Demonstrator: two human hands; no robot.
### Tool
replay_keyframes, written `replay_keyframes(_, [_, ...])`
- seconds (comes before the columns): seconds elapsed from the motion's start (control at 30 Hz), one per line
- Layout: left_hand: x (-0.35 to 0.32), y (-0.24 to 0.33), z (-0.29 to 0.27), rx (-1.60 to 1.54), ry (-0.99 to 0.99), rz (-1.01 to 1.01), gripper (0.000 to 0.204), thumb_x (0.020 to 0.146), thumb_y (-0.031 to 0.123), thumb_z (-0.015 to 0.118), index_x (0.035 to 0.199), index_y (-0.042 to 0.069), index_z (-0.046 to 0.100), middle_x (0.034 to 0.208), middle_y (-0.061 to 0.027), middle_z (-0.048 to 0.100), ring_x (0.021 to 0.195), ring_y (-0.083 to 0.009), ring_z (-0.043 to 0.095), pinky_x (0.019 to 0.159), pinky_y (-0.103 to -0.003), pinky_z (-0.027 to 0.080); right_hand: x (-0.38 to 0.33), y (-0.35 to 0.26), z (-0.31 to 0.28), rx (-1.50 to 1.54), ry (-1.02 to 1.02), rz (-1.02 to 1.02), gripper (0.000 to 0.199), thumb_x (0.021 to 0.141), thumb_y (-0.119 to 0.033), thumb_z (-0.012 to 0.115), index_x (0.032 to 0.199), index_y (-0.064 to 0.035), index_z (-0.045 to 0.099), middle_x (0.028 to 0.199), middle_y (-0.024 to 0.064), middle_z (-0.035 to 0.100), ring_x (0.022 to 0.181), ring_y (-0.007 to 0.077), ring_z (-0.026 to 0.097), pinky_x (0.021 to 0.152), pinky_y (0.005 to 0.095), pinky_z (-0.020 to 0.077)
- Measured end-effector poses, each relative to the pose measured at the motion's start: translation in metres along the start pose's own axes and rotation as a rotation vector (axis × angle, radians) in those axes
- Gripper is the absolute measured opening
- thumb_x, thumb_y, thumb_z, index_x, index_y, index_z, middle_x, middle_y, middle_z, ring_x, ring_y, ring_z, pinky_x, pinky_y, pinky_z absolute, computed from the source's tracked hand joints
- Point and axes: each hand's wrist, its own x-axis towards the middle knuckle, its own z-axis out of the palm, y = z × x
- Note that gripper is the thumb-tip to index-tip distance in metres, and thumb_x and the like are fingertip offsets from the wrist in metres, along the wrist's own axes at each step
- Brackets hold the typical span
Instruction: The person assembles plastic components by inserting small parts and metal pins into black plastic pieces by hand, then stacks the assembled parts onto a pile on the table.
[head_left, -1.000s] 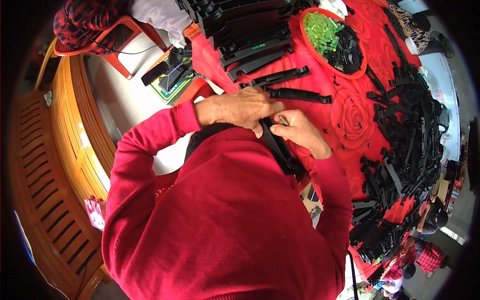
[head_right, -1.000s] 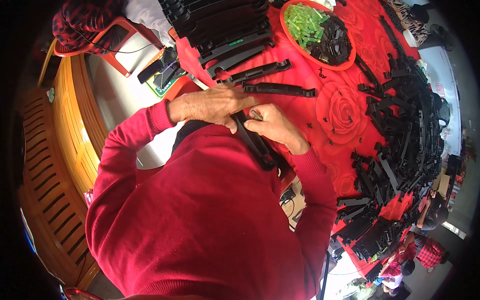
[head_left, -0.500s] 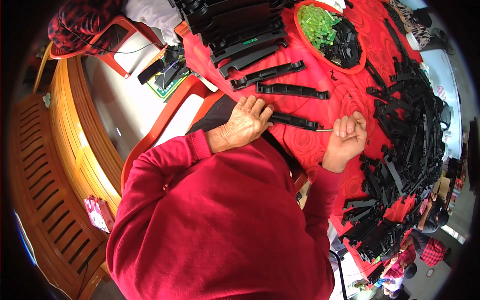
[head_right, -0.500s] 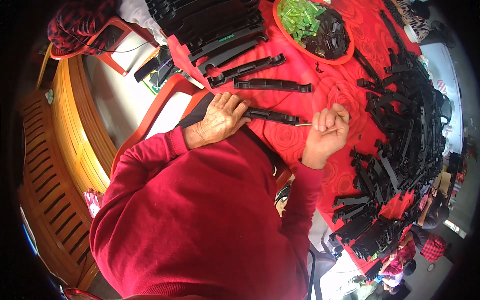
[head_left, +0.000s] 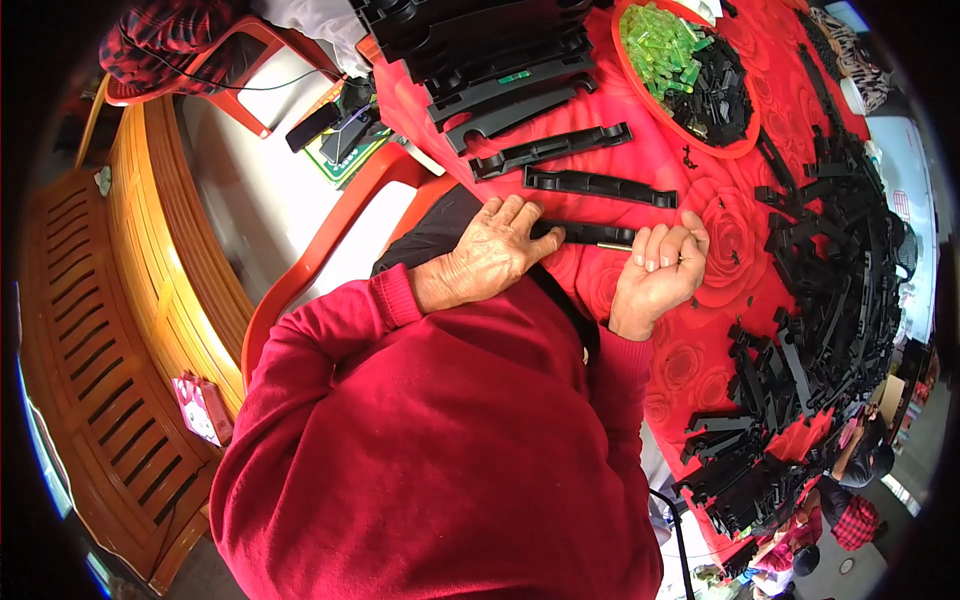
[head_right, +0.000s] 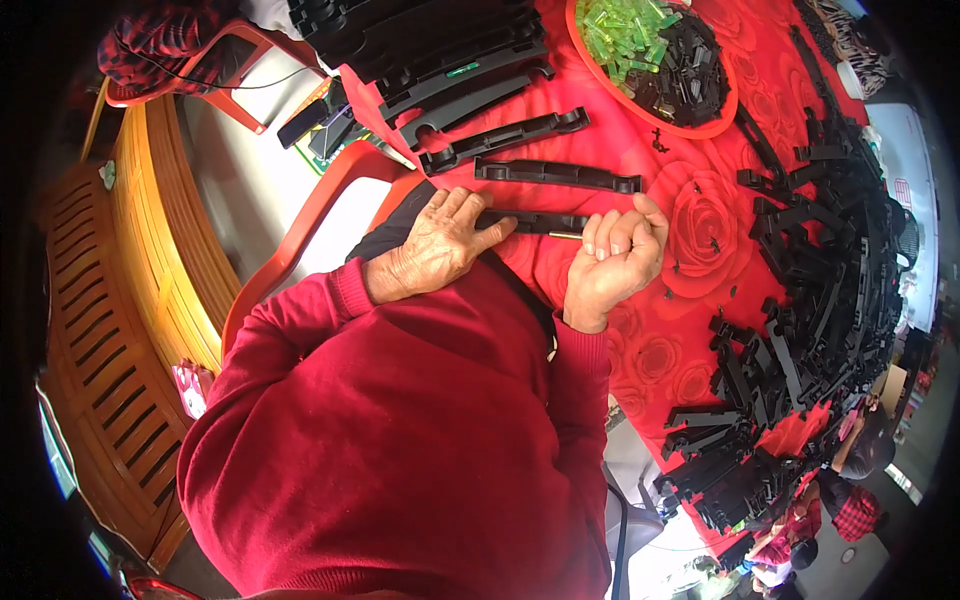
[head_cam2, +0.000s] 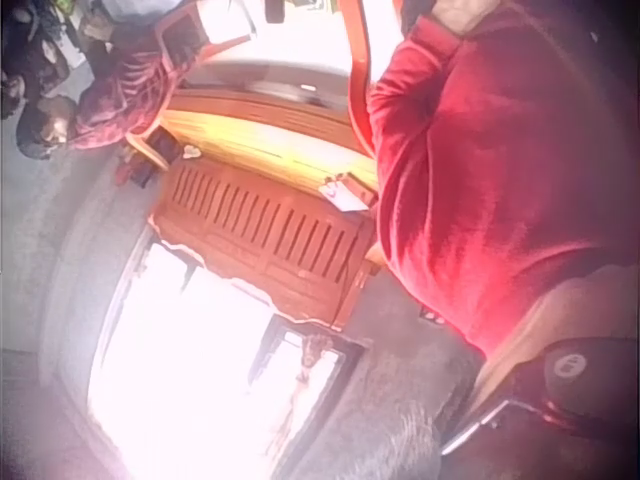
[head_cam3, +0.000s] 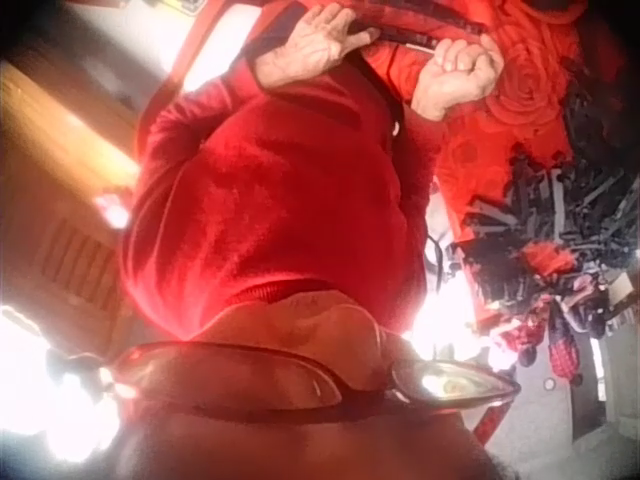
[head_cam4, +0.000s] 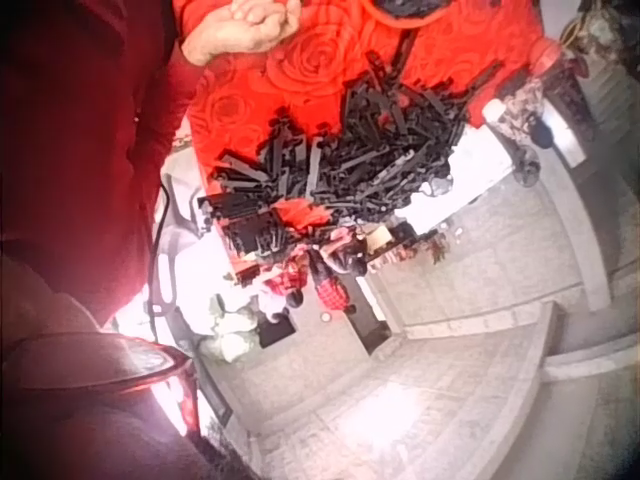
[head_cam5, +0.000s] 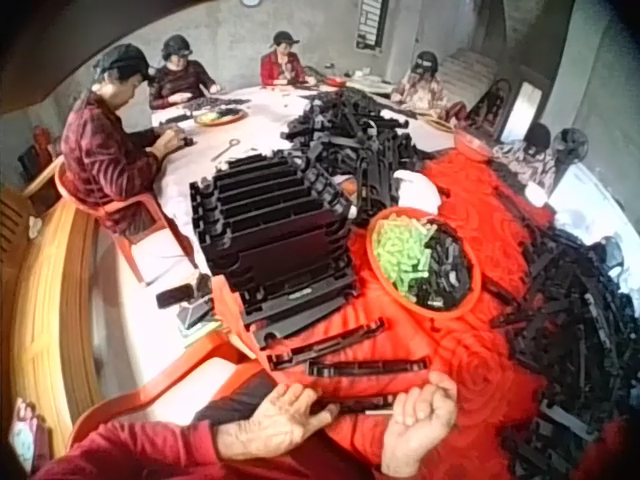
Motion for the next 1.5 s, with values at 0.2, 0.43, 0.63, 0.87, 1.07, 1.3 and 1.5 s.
replay_keyframes(0.2, [0.0, -0.001, 0.003, -0.07, -0.036, -0.129, 0.04, 0.07, 0.012, 0.06, 0.109, 0.017, 0.064, 0.099, -0.0108, 0.052, 0.087, -0.0252, 0.05, 0.072, -0.035, 0.043, 0.003, 0.023, 0.018, -0.048, 0.028, -0.012, 0.02, 0.086, -0.005, 0.038, 0.097, 0.0031, 0.052, 0.053, -0.0037, 0.026, 0.04, 0.0061, 0.023, 0.037, 0.0219, 0.0234])
replay_keyframes(0.43, [0.002, -0.003, 0.003, -0.037, -0.04, -0.107, 0.039, 0.073, 0.017, 0.055, 0.111, 0.021, 0.064, 0.093, -0.0075, 0.051, 0.087, -0.0229, 0.047, 0.072, -0.035, 0.038, 0.002, 0.031, 0.017, -0.108, 0.052, -0.042, 0.021, 0.085, -0.005, 0.037, 0.097, 0.0029, 0.052, 0.053, -0.0031, 0.028, 0.04, 0.0069, 0.023, 0.037, 0.0218, 0.0233])
replay_keyframes(0.63, [0.004, -0.003, 0.001, -0.005, -0.1, -0.12, 0.044, 0.072, 0.016, 0.058, 0.115, 0.023, 0.062, 0.096, -0.006, 0.05, 0.09, -0.022, 0.046, 0.074, -0.035, 0.038, 0.007, 0.032, 0.017, -0.13, 0.062, -0.029, 0.021, 0.084, -0.006, 0.036, 0.097, 0.0023, 0.052, 0.053, -0.003, 0.029, 0.039, 0.0065, 0.024, 0.037, 0.0219, 0.0232])
replay_keyframes(0.87, [0.005, -0.003, 0.002, 0.001, -0.103, -0.107, 0.046, 0.07, 0.015, 0.06, 0.116, 0.023, 0.062, 0.097, -0.0055, 0.05, 0.092, -0.0223, 0.046, 0.075, -0.035, 0.038, 0.009, 0.035, 0.015, -0.109, 0.098, -0.02, 0.018, 0.083, -0.002, 0.036, 0.094, 0.003, 0.05, 0.05, -0.0029, 0.028, 0.038, 0.0071, 0.024, 0.034, 0.0215, 0.0246])
replay_keyframes(1.07, [0.007, -0.003, -0.001, -0.011, -0.147, -0.102, 0.047, 0.07, 0.014, 0.06, 0.116, 0.021, 0.061, 0.099, -0.0062, 0.05, 0.094, -0.0227, 0.047, 0.075, -0.036, 0.039, 0.013, 0.038, 0.007, -0.077, 0.104, 0.055, 0.017, 0.084, -0.002, 0.035, 0.092, 0.0018, 0.05, 0.05, -0.0024, 0.029, 0.037, 0.0071, 0.024, 0.034, 0.022, 0.023])
replay_keyframes(1.3, [0.009, -0.005, 0.001, -0.047, -0.172, -0.094, 0.047, 0.07, 0.013, 0.06, 0.116, 0.018, 0.061, 0.1, -0.0081, 0.051, 0.095, -0.024, 0.047, 0.077, -0.037, 0.041, 0.012, 0.042, 0.014, -0.164, 0.099, 0.049, 0.016, 0.083, -0.002, 0.037, 0.088, 0.0009, 0.051, 0.052, -0.0024, 0.03, 0.038, 0.0066, 0.024, 0.034, 0.0224, 0.0239])
replay_keyframes(1.5, [0.009, -0.007, 0.004, -0.044, -0.12, -0.085, 0.046, 0.071, 0.012, 0.059, 0.116, 0.021, 0.062, 0.097, -0.0075, 0.051, 0.092, -0.0243, 0.049, 0.077, -0.035, 0.041, 0.015, 0.044, 0.015, -0.167, 0.084, 0.027, 0.015, 0.082, -0.003, 0.037, 0.088, 0.0007, 0.051, 0.053, -0.0018, 0.032, 0.038, 0.007, 0.025, 0.034, 0.0226, 0.0241])
